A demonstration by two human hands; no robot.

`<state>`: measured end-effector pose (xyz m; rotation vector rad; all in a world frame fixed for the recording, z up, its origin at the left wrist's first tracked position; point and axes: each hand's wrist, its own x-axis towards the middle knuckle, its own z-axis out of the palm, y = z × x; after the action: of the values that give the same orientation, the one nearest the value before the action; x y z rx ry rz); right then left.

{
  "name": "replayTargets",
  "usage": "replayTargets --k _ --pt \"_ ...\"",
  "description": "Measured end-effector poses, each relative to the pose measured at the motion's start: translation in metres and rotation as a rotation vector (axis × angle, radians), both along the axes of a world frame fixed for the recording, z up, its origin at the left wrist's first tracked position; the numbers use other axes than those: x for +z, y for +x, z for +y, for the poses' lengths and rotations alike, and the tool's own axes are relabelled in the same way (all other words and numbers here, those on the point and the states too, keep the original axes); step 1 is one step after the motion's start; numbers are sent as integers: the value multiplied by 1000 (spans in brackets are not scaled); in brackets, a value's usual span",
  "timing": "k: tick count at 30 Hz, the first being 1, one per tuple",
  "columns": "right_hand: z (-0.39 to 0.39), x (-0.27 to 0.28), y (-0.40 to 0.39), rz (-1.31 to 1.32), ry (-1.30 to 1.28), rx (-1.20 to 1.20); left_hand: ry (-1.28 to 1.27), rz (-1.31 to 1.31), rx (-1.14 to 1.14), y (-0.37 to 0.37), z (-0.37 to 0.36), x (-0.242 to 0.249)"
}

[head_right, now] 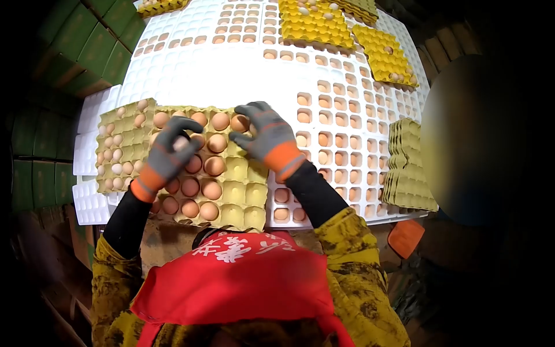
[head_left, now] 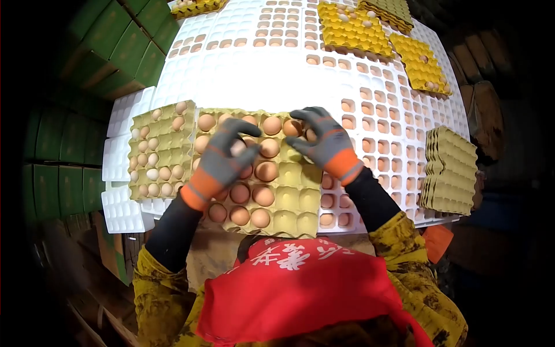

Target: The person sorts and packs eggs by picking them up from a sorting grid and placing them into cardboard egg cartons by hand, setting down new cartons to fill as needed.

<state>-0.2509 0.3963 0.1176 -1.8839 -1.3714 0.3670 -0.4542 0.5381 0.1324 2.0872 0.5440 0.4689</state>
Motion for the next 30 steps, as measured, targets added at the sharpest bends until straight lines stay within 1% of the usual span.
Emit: replayTargets --k 2,3,4,5,6,8,9,10,12,13,14,16,17,18,19,20,21,22,23,24,25,26,28,30 --pt "16 -16 -8 -493 -236 -21 628 144 -274 17 0 4" --pt "15 -19 -5 -353 -166 -6 696 334 -363 26 3 -20" --pt "12 -19 2 -216 -95 11 802 342 -375 31 3 -30" --pt "8 -19 9 -76 -26 29 788 401 -402 38 5 -24" --pt "1 -17 17 414 -15 4 772 462 -431 41 6 -18" --pt "-7 -4 30 1158 172 12 622 244 -405 29 12 -24" --pt "-8 -1 36 1195 167 81 554 136 -394 23 16 -25" --pt "-1 -1 38 901 146 133 263 260 -280 15 15 -8" --pt "18 -8 34 323 98 211 -490 71 -113 -6 28 4" --pt "28 -3 21 -45 85 191 -764 6 -70 -14 30 20" --pt "36 10 7 -188 -192 131 -891 -96 -136 -24 37 19" --pt "56 9 -9 -526 -422 156 -809 98 -160 -24 38 17" --pt "62 14 -14 -560 -536 158 -405 186 -265 -21 34 9" --pt "61 11 -13 -492 -440 147 3 265 -366 -15 26 2" --pt "57 7 -10 -427 -347 133 227 381 -363 -4 2 21" --pt "53 4 -6 -368 -254 115 419 458 -386 1 -13 17" --pt "44 3 -1 -180 -140 72 617 523 -405 8 -25 9" --pt "38 -4 8 -44 -33 46 736 564 -406 11 -30 4" --pt "29 -3 18 72 13 15 854 604 -407 15 -35 -1" --pt "18 -3 29 190 64 -15 869 655 -410 18 -35 2" --pt "6 -14 44 299 113 -36 884 707 -414 22 -36 5" --pt "-9 -15 59 487 69 -111 900 759 -419 25 -37 9" --pt "-34 -27 96 504 81 -191 861 731 -462 24 -31 13" --pt "-55 -33 132 625 38 -329 800 706 -514 28 -23 25"
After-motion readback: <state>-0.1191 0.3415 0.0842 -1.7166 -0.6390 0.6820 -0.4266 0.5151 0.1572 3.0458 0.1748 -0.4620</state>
